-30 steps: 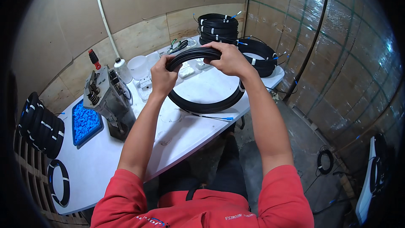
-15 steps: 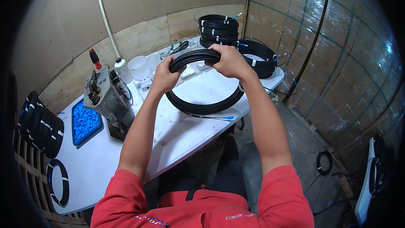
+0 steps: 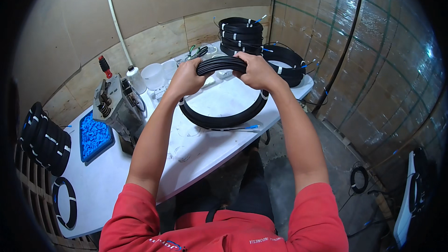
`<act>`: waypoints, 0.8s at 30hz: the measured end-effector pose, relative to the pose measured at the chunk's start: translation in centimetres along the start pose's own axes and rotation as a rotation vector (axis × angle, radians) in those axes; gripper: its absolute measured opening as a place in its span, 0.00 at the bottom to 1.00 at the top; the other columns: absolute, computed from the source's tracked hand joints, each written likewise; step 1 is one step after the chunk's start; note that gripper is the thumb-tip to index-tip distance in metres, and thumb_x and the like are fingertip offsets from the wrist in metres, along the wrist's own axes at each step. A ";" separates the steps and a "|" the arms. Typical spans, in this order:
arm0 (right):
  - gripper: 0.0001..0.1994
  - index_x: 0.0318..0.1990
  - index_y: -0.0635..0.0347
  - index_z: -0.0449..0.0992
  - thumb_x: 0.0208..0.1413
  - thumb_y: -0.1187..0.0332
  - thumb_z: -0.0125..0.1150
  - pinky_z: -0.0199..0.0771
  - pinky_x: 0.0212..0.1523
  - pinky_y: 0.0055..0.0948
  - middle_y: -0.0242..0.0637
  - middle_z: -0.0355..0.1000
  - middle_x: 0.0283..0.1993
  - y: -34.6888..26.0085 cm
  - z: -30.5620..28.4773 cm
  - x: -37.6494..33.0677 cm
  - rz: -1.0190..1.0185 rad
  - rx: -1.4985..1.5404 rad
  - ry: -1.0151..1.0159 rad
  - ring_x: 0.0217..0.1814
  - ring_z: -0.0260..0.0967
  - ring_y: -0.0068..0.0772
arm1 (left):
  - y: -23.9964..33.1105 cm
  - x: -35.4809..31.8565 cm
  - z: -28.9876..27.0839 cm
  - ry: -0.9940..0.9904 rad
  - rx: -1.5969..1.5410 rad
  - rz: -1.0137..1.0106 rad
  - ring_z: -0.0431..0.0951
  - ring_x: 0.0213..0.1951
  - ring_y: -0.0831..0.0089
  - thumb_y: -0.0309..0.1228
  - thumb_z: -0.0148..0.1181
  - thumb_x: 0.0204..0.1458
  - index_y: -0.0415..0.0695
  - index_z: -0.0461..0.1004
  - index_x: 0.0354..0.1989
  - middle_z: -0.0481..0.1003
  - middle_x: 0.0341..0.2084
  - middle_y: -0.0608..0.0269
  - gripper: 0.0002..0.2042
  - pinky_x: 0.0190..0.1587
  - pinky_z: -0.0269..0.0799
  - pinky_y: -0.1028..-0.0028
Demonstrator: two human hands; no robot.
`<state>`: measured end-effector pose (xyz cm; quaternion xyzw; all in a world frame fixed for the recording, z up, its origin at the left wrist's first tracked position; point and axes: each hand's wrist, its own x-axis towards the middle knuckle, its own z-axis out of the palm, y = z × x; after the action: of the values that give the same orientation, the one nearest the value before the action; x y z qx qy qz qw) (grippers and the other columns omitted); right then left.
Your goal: The person is coiling a black industrial cable and securing it with white tape at multiple points.
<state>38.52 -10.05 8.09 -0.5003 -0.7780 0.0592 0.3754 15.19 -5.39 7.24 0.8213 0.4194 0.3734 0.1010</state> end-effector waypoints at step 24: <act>0.31 0.65 0.46 0.69 0.53 0.76 0.67 0.74 0.52 0.35 0.43 0.75 0.52 -2.4 1.4 1.1 -0.105 -0.010 -0.021 0.51 0.75 0.40 | -1.2 1.2 -0.4 -0.015 0.116 0.157 0.79 0.37 0.41 0.31 0.64 0.48 0.40 0.75 0.37 0.79 0.29 0.41 0.11 0.42 0.74 0.51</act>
<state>35.65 -9.97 8.79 -0.4602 -0.8072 0.0406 0.3674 14.59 -3.79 7.53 0.8589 0.3737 0.3491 0.0271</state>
